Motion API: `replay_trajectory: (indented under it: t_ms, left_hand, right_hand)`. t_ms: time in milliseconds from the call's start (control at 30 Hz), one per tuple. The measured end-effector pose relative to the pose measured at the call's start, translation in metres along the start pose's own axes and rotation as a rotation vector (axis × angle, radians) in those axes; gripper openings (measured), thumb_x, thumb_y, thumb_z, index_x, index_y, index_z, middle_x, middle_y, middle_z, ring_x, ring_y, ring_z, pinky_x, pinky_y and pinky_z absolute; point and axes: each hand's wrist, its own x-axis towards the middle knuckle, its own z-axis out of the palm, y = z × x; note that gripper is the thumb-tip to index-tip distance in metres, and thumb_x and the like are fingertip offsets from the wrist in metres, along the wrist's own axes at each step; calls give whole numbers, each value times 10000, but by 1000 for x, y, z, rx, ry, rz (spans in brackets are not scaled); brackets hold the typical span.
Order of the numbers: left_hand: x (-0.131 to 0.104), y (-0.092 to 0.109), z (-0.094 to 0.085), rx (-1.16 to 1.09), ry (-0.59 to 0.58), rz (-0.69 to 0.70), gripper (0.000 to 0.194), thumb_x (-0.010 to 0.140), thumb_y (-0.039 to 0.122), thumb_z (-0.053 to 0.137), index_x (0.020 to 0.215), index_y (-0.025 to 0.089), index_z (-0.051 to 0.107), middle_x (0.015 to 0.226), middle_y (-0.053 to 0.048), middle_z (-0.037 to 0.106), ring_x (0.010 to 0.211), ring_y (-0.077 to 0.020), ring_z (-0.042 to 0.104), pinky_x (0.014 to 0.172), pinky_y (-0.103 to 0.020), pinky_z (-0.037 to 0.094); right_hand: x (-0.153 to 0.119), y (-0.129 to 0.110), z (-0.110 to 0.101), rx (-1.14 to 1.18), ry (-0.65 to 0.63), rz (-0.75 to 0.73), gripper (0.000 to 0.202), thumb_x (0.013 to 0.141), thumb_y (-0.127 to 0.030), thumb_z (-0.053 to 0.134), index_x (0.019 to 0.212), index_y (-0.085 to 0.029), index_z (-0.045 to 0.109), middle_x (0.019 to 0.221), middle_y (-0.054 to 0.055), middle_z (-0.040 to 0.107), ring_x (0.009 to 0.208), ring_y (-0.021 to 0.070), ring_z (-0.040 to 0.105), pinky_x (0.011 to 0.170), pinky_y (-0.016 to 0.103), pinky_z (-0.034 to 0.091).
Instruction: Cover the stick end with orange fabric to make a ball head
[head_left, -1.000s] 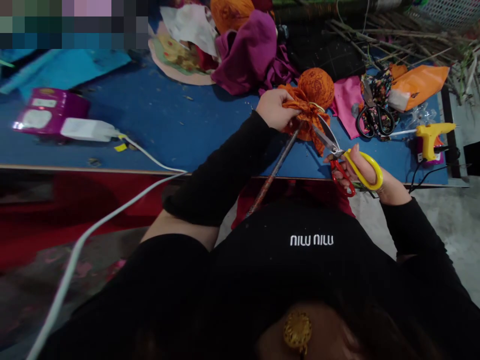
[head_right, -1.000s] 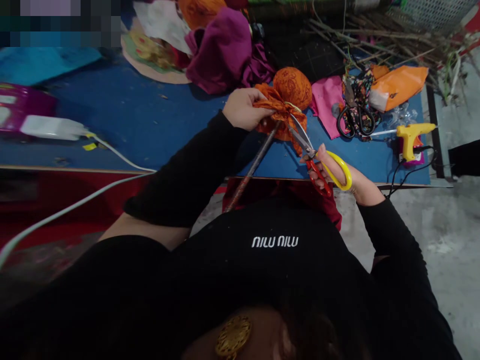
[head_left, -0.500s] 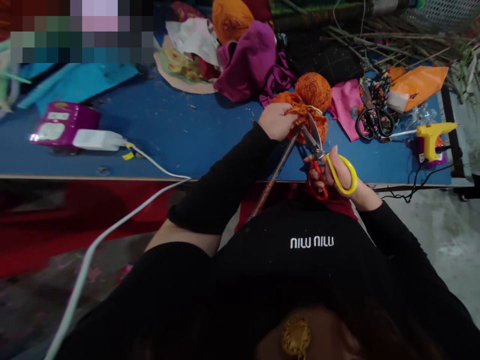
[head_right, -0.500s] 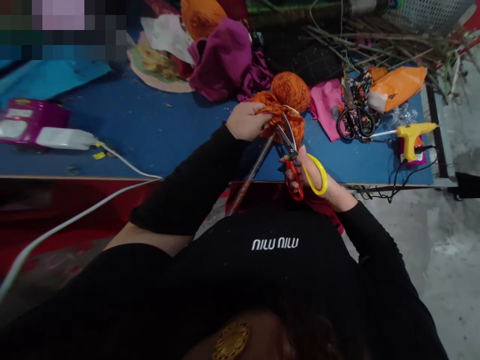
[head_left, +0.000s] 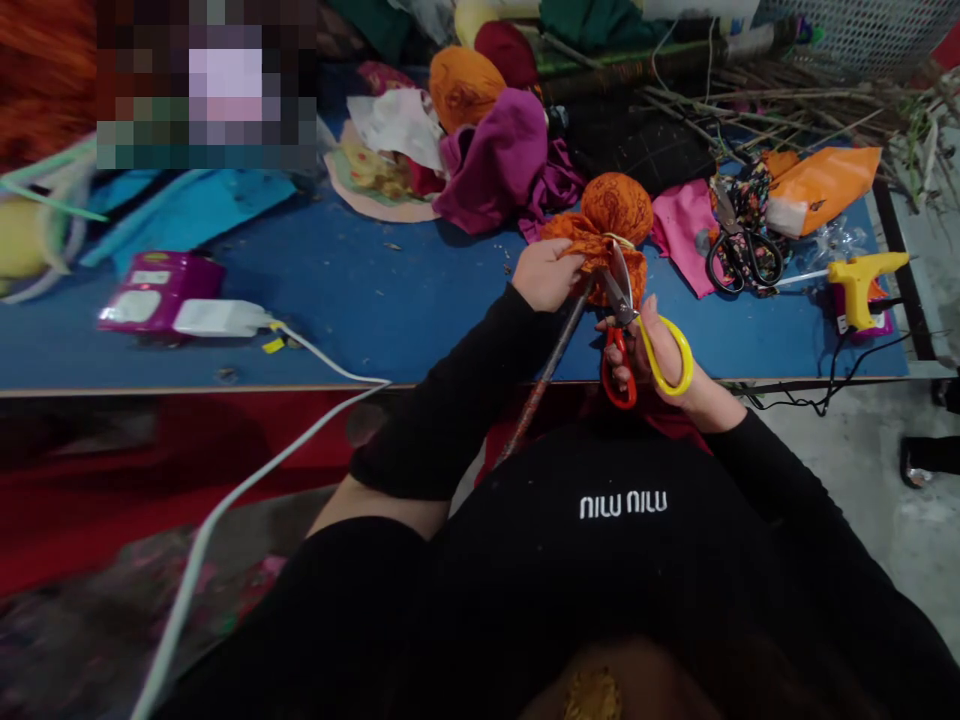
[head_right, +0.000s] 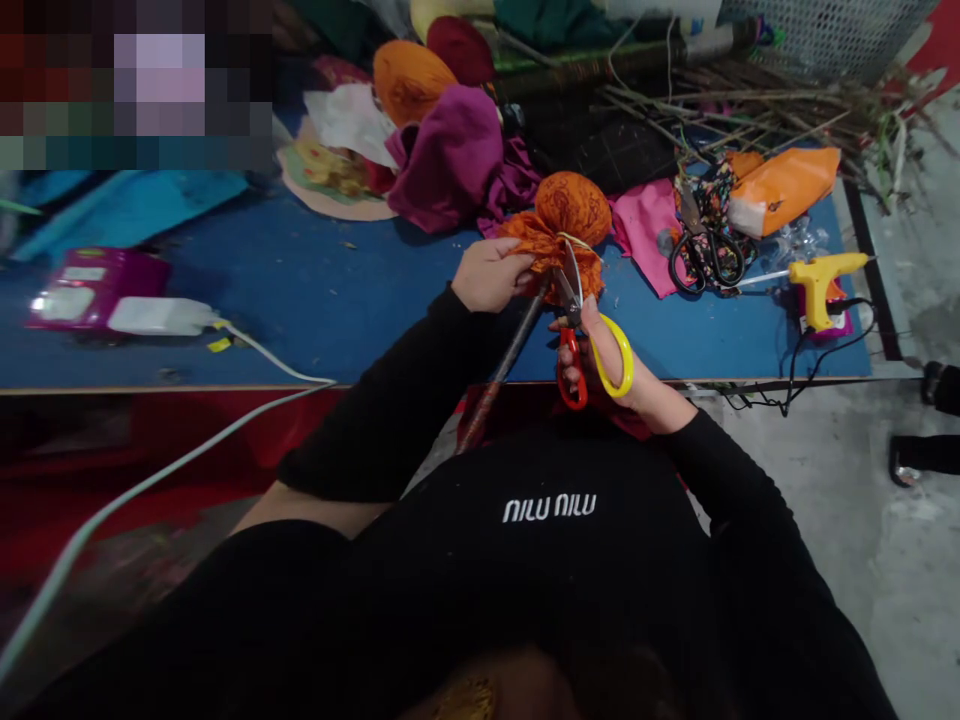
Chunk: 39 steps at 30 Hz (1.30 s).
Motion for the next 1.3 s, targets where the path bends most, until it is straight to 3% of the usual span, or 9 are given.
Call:
replay_trajectory:
  t_ms: [167, 367, 667, 767, 967, 1100, 1200, 1300]
  left_hand:
    - [-17, -2, -5, -28, 35, -102, 244, 831, 300, 556, 609, 225, 488, 525, 27, 444, 505, -129, 406, 536, -282, 364]
    - [-23, -7, -8, 126, 58, 24, 289, 893, 315, 565, 632, 226, 478, 594, 17, 488, 610, -158, 464, 621, -299, 371]
    - [-25, -12, -1, 366, 59, 131, 207, 911, 320, 519, 722, 244, 486, 704, -31, 610, 726, -219, 599, 708, -322, 434]
    - [-28, -12, -1, 485, 80, 178, 171, 933, 306, 493, 783, 240, 542, 809, -65, 685, 825, -242, 660, 768, -331, 474]
    - [-29, -14, -3, 517, 55, 190, 215, 967, 345, 481, 835, 214, 589, 847, -88, 711, 844, -243, 688, 777, -331, 495]
    - [-28, -21, -3, 548, 79, 205, 228, 970, 334, 475, 834, 206, 606, 828, -90, 713, 813, -247, 702, 757, -340, 511]
    - [-28, -23, -1, 483, 130, 209, 207, 952, 377, 535, 855, 220, 629, 798, -65, 715, 775, -237, 701, 739, -331, 527]
    - [-30, -19, 1, 388, 223, 222, 238, 879, 418, 653, 1009, 220, 661, 904, -44, 755, 823, -229, 709, 771, -317, 556]
  right_hand:
    - [-6, -14, -8, -205, 87, -38, 737, 884, -899, 388, 1033, -205, 586, 632, -47, 508, 453, 79, 447, 420, 226, 410]
    - [-23, -34, -15, -461, 51, -42, 648, 891, -850, 493, 963, -213, 585, 578, -61, 483, 391, 82, 443, 364, 237, 386]
    - [-10, -48, -33, -699, 57, -58, 698, 836, -883, 531, 952, -201, 619, 600, -67, 477, 363, 62, 442, 315, 208, 362]
    - [-9, -50, -33, -717, 39, -60, 710, 831, -891, 521, 969, -202, 621, 607, -71, 470, 367, 62, 441, 320, 206, 365]
    - [-9, -51, -29, -658, 135, 8, 497, 956, -640, 628, 964, -144, 657, 545, -90, 443, 377, 23, 363, 345, 157, 289]
    - [-11, -52, -29, -671, 176, 28, 460, 968, -585, 646, 985, -126, 675, 534, -92, 441, 378, 20, 355, 344, 151, 275]
    - [-15, -54, -29, -688, 158, 23, 456, 984, -586, 617, 967, -133, 663, 549, -87, 451, 378, 20, 370, 353, 148, 297]
    - [-21, -56, -28, -715, 107, -3, 422, 1016, -565, 572, 938, -154, 629, 574, -79, 473, 391, 25, 402, 355, 143, 320]
